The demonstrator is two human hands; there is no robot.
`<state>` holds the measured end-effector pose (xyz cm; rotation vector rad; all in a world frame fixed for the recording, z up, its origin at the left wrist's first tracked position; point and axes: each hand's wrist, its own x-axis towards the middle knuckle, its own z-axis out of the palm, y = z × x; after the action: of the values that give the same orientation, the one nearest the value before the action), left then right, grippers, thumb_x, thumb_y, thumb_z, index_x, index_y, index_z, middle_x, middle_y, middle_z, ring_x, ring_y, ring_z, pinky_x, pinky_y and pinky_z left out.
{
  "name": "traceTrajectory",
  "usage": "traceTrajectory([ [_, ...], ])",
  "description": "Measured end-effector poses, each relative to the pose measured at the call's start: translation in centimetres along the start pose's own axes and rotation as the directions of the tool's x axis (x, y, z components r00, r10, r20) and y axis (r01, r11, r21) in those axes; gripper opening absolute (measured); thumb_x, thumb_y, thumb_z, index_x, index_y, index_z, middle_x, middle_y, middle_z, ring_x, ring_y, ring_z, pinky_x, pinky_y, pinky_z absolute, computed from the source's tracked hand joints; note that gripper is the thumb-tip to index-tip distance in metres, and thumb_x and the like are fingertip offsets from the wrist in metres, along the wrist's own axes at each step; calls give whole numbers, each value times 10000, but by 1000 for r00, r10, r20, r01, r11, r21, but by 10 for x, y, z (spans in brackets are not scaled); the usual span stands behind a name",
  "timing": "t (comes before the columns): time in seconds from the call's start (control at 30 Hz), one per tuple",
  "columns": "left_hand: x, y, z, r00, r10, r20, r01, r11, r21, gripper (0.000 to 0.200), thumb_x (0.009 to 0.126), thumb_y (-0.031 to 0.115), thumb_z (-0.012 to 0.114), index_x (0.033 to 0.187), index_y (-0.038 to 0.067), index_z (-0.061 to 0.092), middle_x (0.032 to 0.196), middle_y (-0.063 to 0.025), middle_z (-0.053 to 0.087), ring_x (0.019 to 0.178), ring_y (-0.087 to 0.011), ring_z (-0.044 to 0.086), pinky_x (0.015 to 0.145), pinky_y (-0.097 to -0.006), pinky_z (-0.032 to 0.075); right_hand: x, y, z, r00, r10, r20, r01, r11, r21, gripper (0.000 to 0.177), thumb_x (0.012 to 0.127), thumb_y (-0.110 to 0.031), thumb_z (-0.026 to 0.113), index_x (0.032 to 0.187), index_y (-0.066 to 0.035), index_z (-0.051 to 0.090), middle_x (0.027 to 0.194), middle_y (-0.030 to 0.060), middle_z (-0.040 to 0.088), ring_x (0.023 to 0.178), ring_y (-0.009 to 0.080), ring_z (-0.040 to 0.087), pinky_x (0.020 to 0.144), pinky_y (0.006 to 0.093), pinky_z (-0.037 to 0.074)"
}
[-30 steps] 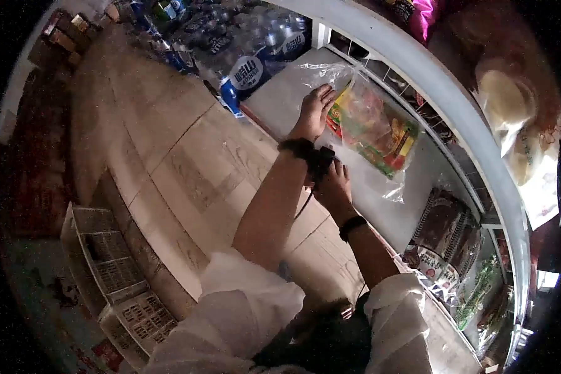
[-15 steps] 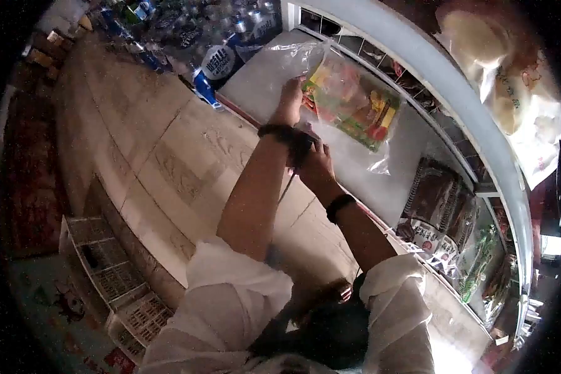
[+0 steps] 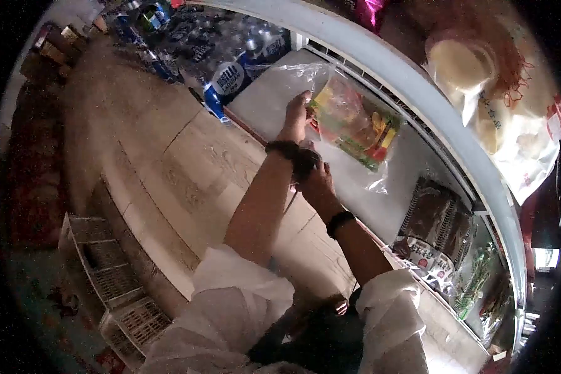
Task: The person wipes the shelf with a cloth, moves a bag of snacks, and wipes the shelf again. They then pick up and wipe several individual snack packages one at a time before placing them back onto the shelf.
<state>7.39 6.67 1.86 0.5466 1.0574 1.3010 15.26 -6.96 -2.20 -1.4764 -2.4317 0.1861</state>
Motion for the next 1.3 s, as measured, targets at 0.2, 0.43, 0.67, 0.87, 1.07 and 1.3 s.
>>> traceTrajectory([
  [0.2,2,16,6,978,77,192,-73,997,-29,275,818,275,516,984,59,554,539,-13,424,432,-97,372,414,-230,296,-2,-2,-7,994,6,-107,0,998,55,579,663,-240,640,1196,-136,438,1216,92,425,1137,282,335,916,405,306],
  [0.43,-2,21,2,969,121,216,-117,993,-35,348,850,229,437,1149,53,470,586,3,400,503,-79,364,459,-215,296,-4,0,-2,996,-32,-84,25,996,-91,649,674,-255,626,1253,-127,363,1233,141,357,1148,317,340,799,417,405],
  [0.67,-2,39,7,951,295,92,-301,952,57,367,837,86,301,1160,91,474,708,-10,489,463,-71,366,444,-217,329,-2,-2,-4,997,-24,-73,17,996,-85,707,641,-260,646,1259,-106,339,1222,130,361,1112,299,369,790,403,415],
  [0.87,15,61,-15,816,576,51,-568,815,-119,471,754,-40,463,1204,91,417,1107,-71,437,901,-180,493,660,-252,456,-2,-4,-6,996,-37,-84,22,986,-166,678,656,-289,628,1252,-128,346,1193,117,379,1074,277,403,786,387,412],
  [1.07,18,88,-37,725,689,-16,-679,710,-186,465,783,-41,420,1238,7,339,1263,-102,304,898,-199,497,718,-240,447,-5,-4,0,988,-33,-149,13,991,-133,593,676,-284,607,1207,-125,396,1197,100,389,1092,272,400,805,384,396],
  [1.3,19,97,-65,271,963,11,-810,222,543,457,790,-57,389,1241,-15,333,1257,-199,310,1113,-305,386,912,-340,348,-4,-1,8,977,-22,-212,8,998,-68,589,670,-220,596,1214,-118,394,1213,104,389,1129,300,375,821,394,392],
])
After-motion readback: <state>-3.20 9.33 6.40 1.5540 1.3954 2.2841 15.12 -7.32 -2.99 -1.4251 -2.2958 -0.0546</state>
